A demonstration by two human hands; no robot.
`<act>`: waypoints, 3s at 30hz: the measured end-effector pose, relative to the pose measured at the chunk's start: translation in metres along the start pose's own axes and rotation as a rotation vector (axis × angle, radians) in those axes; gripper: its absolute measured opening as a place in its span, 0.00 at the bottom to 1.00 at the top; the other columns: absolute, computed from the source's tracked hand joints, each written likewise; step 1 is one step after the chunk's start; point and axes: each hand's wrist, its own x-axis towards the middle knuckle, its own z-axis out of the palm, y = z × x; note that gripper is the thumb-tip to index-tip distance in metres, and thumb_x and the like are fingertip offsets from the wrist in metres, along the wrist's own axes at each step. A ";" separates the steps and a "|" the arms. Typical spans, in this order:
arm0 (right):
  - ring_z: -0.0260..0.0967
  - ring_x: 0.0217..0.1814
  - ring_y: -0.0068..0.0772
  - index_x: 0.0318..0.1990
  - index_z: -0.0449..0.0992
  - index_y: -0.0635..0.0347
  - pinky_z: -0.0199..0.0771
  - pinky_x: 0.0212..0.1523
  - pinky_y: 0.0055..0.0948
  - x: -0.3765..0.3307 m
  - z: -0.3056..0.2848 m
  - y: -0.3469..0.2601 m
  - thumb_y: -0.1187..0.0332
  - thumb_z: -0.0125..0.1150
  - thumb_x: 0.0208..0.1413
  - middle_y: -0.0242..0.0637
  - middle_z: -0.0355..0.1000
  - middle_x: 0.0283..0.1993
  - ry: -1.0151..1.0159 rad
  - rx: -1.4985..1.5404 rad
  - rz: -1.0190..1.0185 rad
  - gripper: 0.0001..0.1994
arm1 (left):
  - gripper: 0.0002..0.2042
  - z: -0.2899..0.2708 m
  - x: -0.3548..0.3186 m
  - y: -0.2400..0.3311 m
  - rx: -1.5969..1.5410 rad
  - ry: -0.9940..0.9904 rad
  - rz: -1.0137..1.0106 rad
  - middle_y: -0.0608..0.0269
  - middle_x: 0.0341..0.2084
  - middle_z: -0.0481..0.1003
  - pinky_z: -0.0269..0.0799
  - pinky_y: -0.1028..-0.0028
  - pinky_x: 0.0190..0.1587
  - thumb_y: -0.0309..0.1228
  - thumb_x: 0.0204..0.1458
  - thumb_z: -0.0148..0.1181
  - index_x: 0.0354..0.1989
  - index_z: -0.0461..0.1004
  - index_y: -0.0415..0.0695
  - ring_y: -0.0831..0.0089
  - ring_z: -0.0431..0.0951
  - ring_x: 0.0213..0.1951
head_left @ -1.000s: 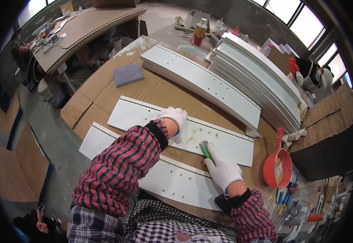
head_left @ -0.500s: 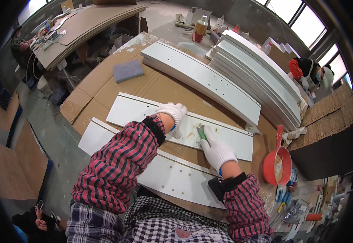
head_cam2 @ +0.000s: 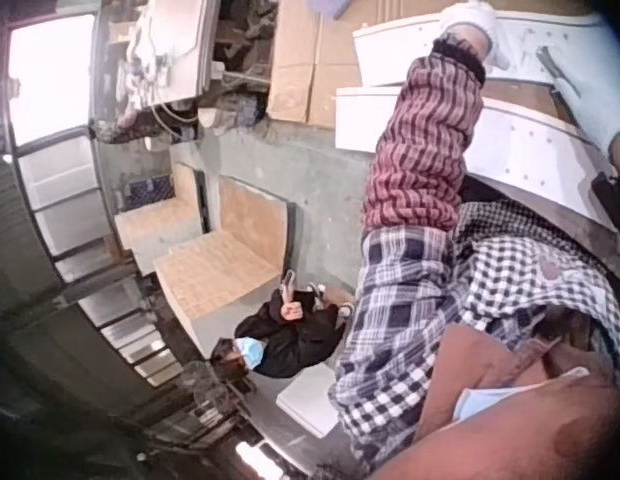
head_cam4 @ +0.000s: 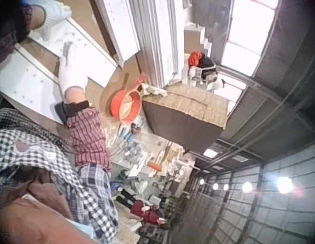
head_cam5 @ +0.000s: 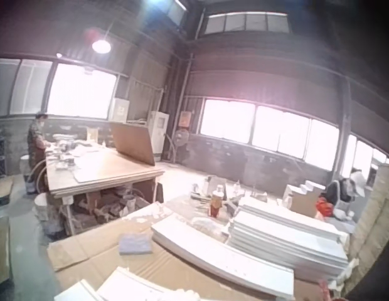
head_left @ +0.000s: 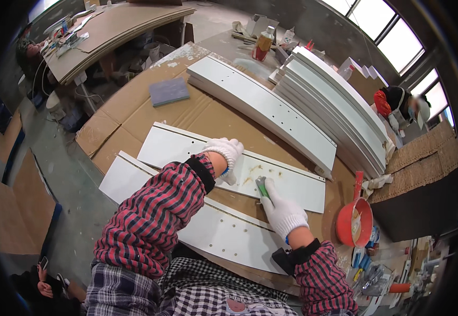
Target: The person applies glue from a bottle onto specific spots on white rectangular panels. They then use a green utility knife to spread the glue and smooth the surface. The person repeats this process on multiple panels.
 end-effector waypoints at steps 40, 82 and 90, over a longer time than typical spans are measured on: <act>0.70 0.54 0.65 0.71 0.56 0.44 0.69 0.55 0.52 0.015 0.000 -0.007 0.50 0.43 0.65 0.58 0.72 0.55 0.069 0.044 -0.021 0.28 | 0.40 0.004 -0.004 -0.003 -0.025 0.013 0.016 0.54 0.53 0.71 0.70 0.62 0.58 0.44 0.31 0.78 0.54 0.68 0.42 0.55 0.70 0.58; 0.74 0.47 0.60 0.72 0.55 0.41 0.74 0.49 0.46 0.014 -0.034 0.054 0.50 0.58 0.57 0.58 0.75 0.47 -0.180 -0.002 -0.124 0.36 | 0.56 0.013 -0.019 -0.002 0.109 0.089 0.152 0.45 0.54 0.66 0.57 0.51 0.62 0.54 0.26 0.75 0.65 0.58 0.35 0.50 0.65 0.59; 0.76 0.41 0.57 0.70 0.58 0.43 0.75 0.41 0.46 0.017 -0.047 0.049 0.49 0.58 0.57 0.53 0.77 0.39 -0.259 -0.020 -0.202 0.34 | 0.49 0.014 -0.028 -0.020 0.203 0.094 0.341 0.48 0.49 0.68 0.62 0.60 0.56 0.47 0.24 0.74 0.60 0.64 0.38 0.53 0.69 0.52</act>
